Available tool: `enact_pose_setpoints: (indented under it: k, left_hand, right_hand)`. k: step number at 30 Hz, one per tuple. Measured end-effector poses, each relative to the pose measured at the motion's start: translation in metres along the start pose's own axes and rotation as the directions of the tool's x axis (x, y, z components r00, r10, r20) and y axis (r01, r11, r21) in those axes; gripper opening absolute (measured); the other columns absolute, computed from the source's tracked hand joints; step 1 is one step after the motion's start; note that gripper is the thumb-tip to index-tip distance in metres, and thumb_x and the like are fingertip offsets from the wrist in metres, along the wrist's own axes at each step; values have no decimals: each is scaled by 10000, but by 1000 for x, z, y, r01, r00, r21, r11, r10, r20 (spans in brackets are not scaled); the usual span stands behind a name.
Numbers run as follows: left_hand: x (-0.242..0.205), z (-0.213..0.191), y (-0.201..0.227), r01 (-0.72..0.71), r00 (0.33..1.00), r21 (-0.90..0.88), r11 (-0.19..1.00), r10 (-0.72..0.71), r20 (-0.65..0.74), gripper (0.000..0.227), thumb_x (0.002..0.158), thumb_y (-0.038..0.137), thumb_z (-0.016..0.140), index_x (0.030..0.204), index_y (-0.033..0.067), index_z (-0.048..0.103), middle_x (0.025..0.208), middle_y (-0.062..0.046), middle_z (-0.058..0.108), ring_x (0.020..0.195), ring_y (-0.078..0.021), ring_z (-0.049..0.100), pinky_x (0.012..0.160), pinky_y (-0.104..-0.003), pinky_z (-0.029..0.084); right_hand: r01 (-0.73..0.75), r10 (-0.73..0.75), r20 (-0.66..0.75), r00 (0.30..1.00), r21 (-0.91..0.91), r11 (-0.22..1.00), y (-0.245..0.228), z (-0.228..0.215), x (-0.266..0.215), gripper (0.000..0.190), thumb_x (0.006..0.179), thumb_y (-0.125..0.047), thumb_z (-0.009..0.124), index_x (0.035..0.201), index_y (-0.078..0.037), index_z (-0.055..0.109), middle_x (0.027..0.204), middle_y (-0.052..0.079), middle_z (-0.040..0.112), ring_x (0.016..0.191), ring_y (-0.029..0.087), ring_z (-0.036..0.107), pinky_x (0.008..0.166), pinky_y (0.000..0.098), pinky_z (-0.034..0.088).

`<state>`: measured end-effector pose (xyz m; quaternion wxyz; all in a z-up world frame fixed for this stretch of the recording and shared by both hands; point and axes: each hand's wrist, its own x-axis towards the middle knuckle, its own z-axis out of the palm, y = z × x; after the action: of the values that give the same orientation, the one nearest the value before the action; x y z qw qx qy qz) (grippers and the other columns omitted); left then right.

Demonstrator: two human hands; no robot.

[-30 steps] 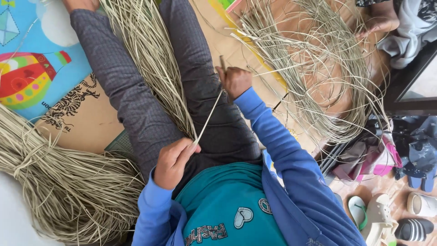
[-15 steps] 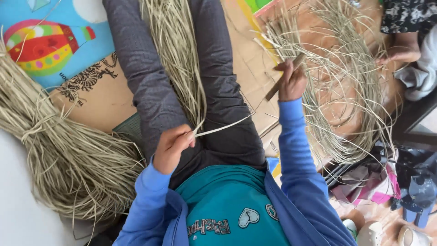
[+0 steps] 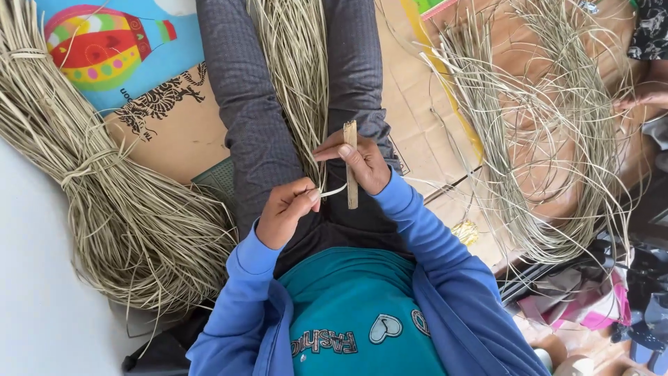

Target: Stripping and cleaning individual straw fibers from a bundle using a small wooden tool while sitting on the floor.

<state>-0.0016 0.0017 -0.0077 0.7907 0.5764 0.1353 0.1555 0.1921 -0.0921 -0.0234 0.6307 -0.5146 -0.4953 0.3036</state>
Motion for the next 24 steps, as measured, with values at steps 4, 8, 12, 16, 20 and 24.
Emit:
enact_pose_setpoints:
  k: [4,8,12,16,20,24]
  left_hand:
    - [7,5,2,-46,999,73,996,47,-4,341,1025,87,541,695,40,611,528,31,234,530,-47,232,521,-242,275]
    - [16,15,31,-69,997,299,952,77,-15,314,978,45,530,667,56,573,471,-40,340,470,-88,272,471,-262,301]
    - [14,23,16,-120,979,676,727,200,-42,353,970,64,549,626,78,470,455,-46,254,385,-144,265,436,-272,239]
    - [21,32,8,-200,956,740,642,295,3,418,1024,76,506,620,113,405,469,-26,255,371,-176,277,395,-261,248]
    - [30,32,15,-268,952,662,699,299,70,381,1036,70,503,662,110,439,497,-44,279,380,-248,335,381,-293,272]
    - [24,31,23,-300,950,572,763,293,108,431,1056,123,557,649,128,416,495,-11,275,383,-195,384,391,-250,292]
  right_hand:
    - [-76,73,40,997,67,995,10,-3,-7,486,1125,-200,420,892,12,790,942,191,716,876,291,661,893,442,514]
    - [-57,58,111,992,-16,998,-10,-8,2,466,1112,-170,463,761,-17,729,726,120,673,636,221,605,648,348,531]
    - [230,-129,232,964,-485,844,-42,2,19,468,1087,-214,562,656,-49,639,627,101,575,543,259,550,522,365,479]
    - [278,-166,223,960,-790,547,-43,4,17,500,1066,-260,617,612,-52,602,582,56,555,517,205,565,489,314,486]
    - [126,-111,84,990,-876,465,-25,0,9,532,1058,-305,587,572,-92,546,567,35,564,552,222,612,503,332,502]
    - [-27,-104,-57,993,-961,274,18,-27,4,543,1036,-432,574,569,-160,537,521,13,564,510,215,629,501,332,514]
